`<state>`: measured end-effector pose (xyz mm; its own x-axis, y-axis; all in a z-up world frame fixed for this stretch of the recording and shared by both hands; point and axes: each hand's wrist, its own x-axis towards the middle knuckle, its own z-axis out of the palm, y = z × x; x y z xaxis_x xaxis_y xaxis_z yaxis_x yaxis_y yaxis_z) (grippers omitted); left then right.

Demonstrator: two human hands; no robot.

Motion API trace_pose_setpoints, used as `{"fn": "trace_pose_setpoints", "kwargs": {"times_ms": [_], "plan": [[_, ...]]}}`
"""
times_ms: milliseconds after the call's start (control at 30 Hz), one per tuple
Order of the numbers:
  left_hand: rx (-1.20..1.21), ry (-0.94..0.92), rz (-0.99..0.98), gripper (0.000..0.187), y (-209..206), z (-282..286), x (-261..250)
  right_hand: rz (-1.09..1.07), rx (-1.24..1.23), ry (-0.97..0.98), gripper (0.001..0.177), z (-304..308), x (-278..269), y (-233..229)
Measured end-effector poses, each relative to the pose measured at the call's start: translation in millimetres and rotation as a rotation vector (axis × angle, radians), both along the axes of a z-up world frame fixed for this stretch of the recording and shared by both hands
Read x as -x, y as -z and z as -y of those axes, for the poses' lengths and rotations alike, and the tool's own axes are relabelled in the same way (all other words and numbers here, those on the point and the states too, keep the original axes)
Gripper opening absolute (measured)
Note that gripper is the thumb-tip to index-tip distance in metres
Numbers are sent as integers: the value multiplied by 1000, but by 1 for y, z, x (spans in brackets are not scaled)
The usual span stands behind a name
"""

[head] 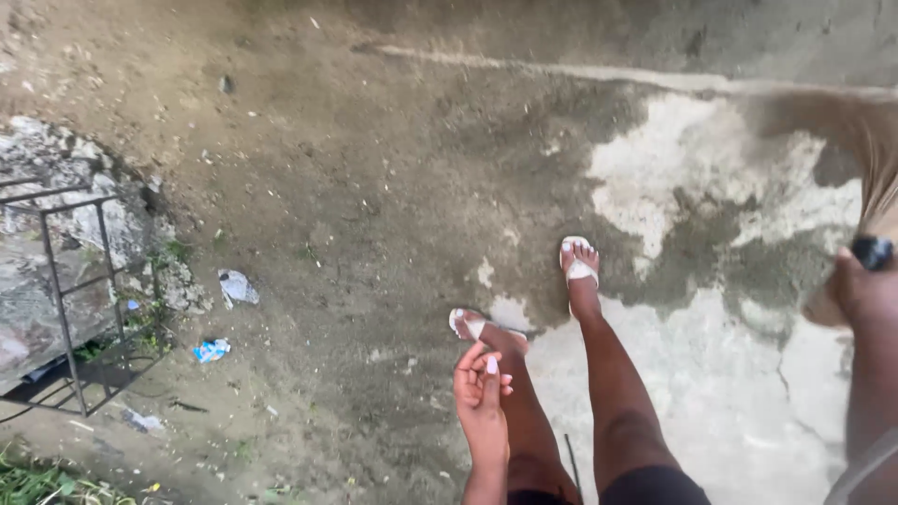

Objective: The recorder is sweeping an outdoor paved and dirt area using a hand broom.

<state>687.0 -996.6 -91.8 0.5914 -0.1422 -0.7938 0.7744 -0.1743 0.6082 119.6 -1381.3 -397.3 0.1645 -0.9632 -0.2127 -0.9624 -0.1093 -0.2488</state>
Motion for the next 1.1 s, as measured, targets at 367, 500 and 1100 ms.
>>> {"fn": "trace_pose_setpoints", "kwargs": {"times_ms": [367, 500, 1100], "plan": [[117, -55, 15, 42, 7, 16, 10, 385, -961, -209, 61, -277, -273, 15], [71, -71, 24, 41, -4, 6, -3, 12, -1287, -236, 83, -283, -384, -211], [73, -269, 40, 41, 16, -43, -10, -178, -774, -271, 65, -231, -457, 20]]}}
